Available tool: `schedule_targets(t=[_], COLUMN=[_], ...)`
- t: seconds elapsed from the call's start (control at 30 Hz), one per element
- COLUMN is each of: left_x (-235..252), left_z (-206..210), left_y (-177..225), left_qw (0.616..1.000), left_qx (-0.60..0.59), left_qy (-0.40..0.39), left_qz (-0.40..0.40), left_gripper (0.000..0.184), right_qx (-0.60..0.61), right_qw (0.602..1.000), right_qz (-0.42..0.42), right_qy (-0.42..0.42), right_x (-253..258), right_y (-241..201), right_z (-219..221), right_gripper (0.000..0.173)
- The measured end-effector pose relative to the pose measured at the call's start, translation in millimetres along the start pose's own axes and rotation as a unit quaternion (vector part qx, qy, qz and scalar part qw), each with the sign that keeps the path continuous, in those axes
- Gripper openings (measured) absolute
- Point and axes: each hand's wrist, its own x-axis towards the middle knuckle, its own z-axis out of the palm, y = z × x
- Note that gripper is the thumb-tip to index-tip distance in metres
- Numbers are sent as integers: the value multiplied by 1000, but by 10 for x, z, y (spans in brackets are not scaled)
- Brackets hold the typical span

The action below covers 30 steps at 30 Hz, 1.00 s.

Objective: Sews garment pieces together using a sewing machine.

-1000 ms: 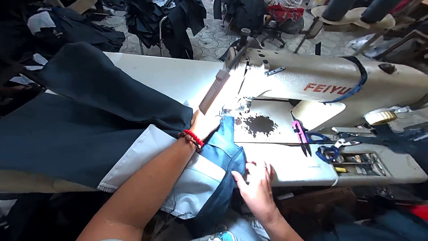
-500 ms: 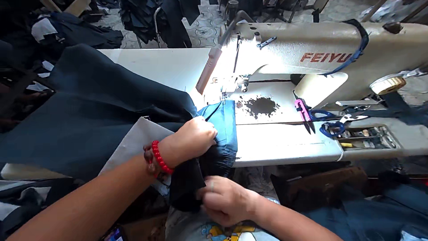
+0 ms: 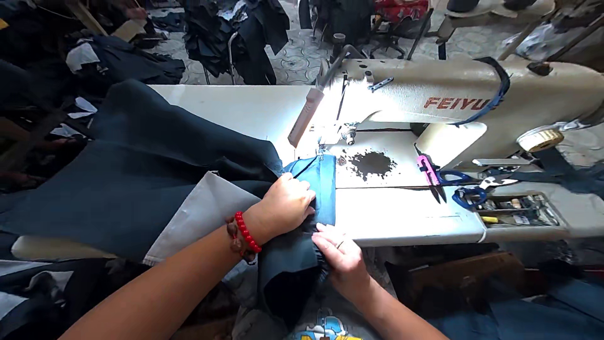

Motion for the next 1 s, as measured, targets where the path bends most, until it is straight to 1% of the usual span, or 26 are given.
schedule_targets(t=[0.07,0.13,0.27,0.37,0.57,0.77,0.9,1.0], left_x=[-5,-2,13,10,29,74,98,140], left_z=[-6,12,180,254,272,196,186,154], left_y=[-10,3,80,119,145,151,123,78], left_qw=[1000,1000,996,994,993,995,995,995], left_qx=[-2,-11,-19,-5,3,4,4,-2], left_qy=[-8,3,84,102,93,39,31,6], left_qz=[-4,-8,-25,-45,-70,-89,-92,-98], left_gripper=[26,29,38,41,45,46,46,46], right_qx=[25,17,13,15,23,9,11,12], right_qw=[999,998,996,995,993,992,992,992], right_qz=[7,-17,-46,-55,-66,-67,-67,-62], right_qy=[-26,-52,-81,-86,-92,-104,-103,-105], right_x=[55,81,106,111,137,154,171,189], right_y=[22,83,181,211,242,259,271,302], right_z=[-124,-228,-350,-358,-374,-393,-389,-373], right_gripper=[19,20,22,21,21,22,21,21])
